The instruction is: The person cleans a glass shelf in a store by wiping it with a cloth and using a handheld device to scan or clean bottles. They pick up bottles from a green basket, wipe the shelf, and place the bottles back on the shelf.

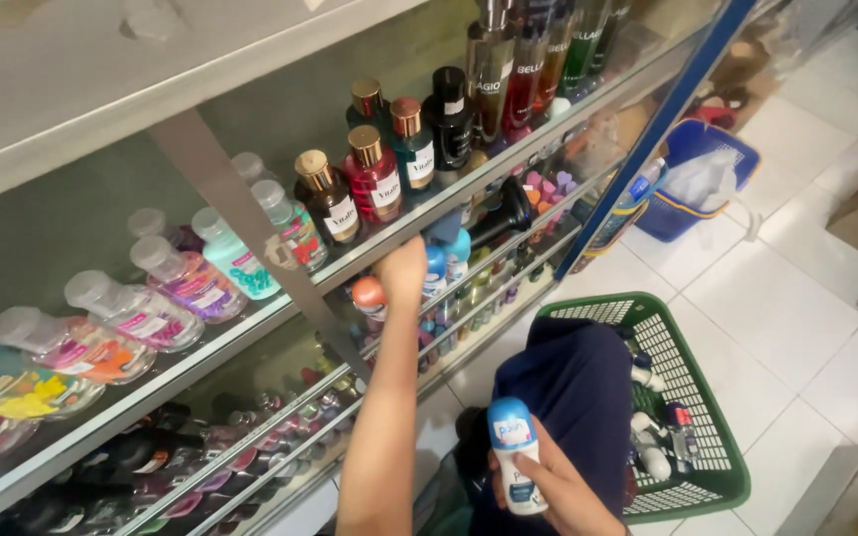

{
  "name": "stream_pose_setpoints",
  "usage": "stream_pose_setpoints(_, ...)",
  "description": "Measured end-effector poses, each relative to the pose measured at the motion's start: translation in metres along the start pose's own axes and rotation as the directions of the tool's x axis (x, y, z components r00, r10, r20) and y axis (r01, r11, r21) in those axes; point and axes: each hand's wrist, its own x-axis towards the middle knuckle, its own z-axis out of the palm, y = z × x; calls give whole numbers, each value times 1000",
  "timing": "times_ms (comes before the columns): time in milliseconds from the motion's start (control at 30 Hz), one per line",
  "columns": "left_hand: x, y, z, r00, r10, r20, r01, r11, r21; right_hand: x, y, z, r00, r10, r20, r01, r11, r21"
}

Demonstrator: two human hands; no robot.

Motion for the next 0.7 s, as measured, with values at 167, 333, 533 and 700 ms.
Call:
stream_pose_setpoints(167, 14, -22, 20, 988, 93, -123, -112, 981, -158, 18, 1, -3, 1000, -26, 3, 26, 999, 33)
stream_pose_setpoints(333, 9, -17, 4, 998, 22, -61, -33, 982, -185, 47, 3, 0, 999, -12, -31, 12, 1000, 1)
stream_pose_setpoints(533, -19, 14, -35, 990, 76, -119, -122, 888, -443, 75, 9, -3, 999, -34, -16, 34, 999, 25)
stream_pose_setpoints(700, -75, 45, -103, 984, 85, 156, 38, 757, -652, 71, -13, 15, 996, -84, -21, 85, 996, 20)
